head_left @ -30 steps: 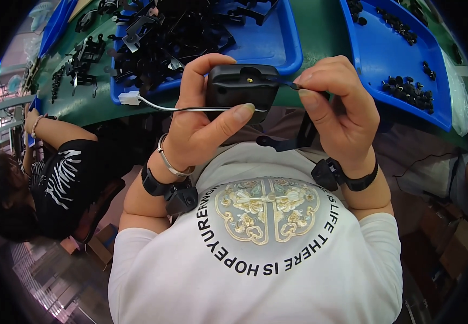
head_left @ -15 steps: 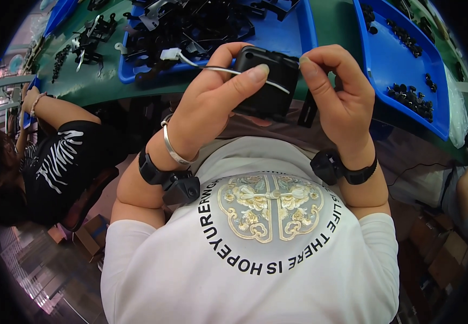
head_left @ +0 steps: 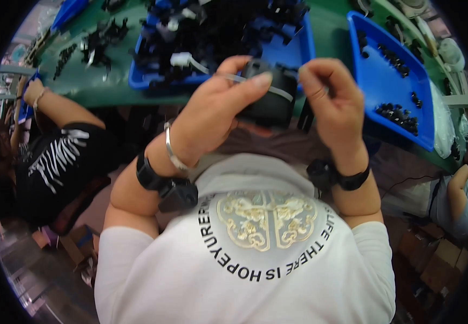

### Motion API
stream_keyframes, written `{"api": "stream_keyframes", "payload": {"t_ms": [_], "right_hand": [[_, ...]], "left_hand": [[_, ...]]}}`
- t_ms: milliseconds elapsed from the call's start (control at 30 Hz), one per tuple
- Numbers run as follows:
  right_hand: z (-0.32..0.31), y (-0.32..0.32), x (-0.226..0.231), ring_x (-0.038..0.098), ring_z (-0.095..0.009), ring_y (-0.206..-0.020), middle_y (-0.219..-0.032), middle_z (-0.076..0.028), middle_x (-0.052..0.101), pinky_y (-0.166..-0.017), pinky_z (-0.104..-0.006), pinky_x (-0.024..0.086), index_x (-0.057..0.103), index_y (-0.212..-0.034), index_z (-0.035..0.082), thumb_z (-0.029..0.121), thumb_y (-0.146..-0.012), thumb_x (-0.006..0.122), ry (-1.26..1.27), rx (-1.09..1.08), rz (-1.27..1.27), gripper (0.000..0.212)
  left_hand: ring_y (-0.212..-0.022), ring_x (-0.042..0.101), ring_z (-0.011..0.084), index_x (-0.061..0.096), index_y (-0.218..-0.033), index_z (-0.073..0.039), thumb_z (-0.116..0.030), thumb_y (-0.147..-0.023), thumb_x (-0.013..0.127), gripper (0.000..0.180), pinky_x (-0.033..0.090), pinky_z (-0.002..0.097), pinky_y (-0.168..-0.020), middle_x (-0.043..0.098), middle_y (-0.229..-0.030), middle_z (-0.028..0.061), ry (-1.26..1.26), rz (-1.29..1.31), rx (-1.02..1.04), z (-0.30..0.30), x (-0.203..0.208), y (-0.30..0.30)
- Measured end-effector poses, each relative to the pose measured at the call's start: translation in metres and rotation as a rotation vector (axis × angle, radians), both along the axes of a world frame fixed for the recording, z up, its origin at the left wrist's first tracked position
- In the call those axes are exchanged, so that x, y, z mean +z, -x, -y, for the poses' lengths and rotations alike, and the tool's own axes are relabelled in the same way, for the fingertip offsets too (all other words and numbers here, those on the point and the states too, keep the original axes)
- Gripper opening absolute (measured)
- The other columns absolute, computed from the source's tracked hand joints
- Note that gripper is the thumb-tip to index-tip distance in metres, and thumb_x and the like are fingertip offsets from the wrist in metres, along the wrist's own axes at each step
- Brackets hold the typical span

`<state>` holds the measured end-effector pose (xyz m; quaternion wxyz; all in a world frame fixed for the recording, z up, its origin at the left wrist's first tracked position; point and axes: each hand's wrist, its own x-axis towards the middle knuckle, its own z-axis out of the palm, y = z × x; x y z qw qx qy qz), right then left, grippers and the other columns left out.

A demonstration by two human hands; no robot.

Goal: Manually assemble small electronic or hardware components into housing units on a production line.

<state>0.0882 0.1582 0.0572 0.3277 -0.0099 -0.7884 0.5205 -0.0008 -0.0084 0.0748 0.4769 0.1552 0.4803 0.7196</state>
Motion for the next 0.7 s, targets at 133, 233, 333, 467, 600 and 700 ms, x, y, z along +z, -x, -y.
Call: {"api": "stream_keyframes", "payload": {"t_ms": [133,233,333,467,600,700], "right_hand": [[0.0,-0.002,0.0,0.05,-0.013,-0.067,-0.074,-0.005,0.052,-0.06,-0.0231,0.041,0.055,-0.085,0.001,0.0,-0.082,0.059,-0.149,-0.011,-0.01,0.005],[0.003,0.004,0.012,0.049,-0.015,-0.063,-0.073,-0.006,0.051,-0.057,-0.0248,0.04,0.055,-0.081,0.002,0.0,-0.082,0.059,-0.225,-0.078,-0.135,0.005],[0.005,0.008,0.02,0.049,-0.017,-0.061,-0.072,-0.007,0.052,-0.055,-0.0263,0.04,0.055,-0.08,0.003,0.0,-0.08,0.059,-0.215,-0.162,-0.197,0.006],[0.007,0.018,0.018,0.05,-0.02,-0.059,-0.071,-0.008,0.052,-0.054,-0.0283,0.041,0.054,-0.079,0.003,0.0,-0.078,0.061,-0.247,-0.264,-0.261,0.007],[0.012,0.018,0.01,0.052,-0.025,-0.06,-0.07,-0.009,0.053,-0.054,-0.0332,0.042,0.055,-0.077,0.005,0.003,-0.075,0.062,-0.243,-0.323,-0.304,0.007],[0.017,0.017,0.006,0.052,-0.028,-0.061,-0.068,-0.009,0.051,-0.054,-0.037,0.042,0.054,-0.075,0.006,0.006,-0.076,0.061,-0.292,-0.341,-0.314,0.007]], "left_hand": [[-0.084,0.063,0.0187,0.032,-0.122,-0.004,-0.021,-0.087,0.056,0.045,0.057,0.0338,-0.059,0.058,-0.1,0.012,0.014,0.083,-0.009,0.0,-0.005,0.005],[-0.086,0.062,0.0183,0.034,-0.122,-0.005,-0.018,-0.087,0.056,0.044,0.056,0.0328,-0.062,0.057,-0.103,0.0112,-0.059,0.05,-0.005,-0.001,-0.003,0.008],[-0.088,0.061,0.0178,0.036,-0.121,-0.005,-0.016,-0.086,0.057,0.042,0.055,0.0312,-0.066,0.056,-0.106,0.0102,-0.166,0.018,0.042,-0.006,0.006,0.009],[-0.092,0.059,0.0171,0.039,-0.119,-0.005,-0.013,-0.086,0.057,0.039,0.052,0.0285,-0.071,0.055,-0.107,0.0086,-0.302,-0.016,0.092,-0.017,0.006,-0.001],[-0.089,0.057,0.0141,0.043,-0.115,-0.005,-0.012,-0.086,0.057,0.033,0.049,0.0251,-0.072,0.055,-0.101,0.0066,-0.197,-0.182,0.361,-0.022,-0.009,-0.006],[-0.085,0.055,0.0126,0.045,-0.111,-0.005,-0.011,-0.086,0.057,0.029,0.047,0.0237,-0.072,0.054,-0.098,0.0056,-0.174,-0.329,0.465,-0.023,-0.02,0.002]]}}
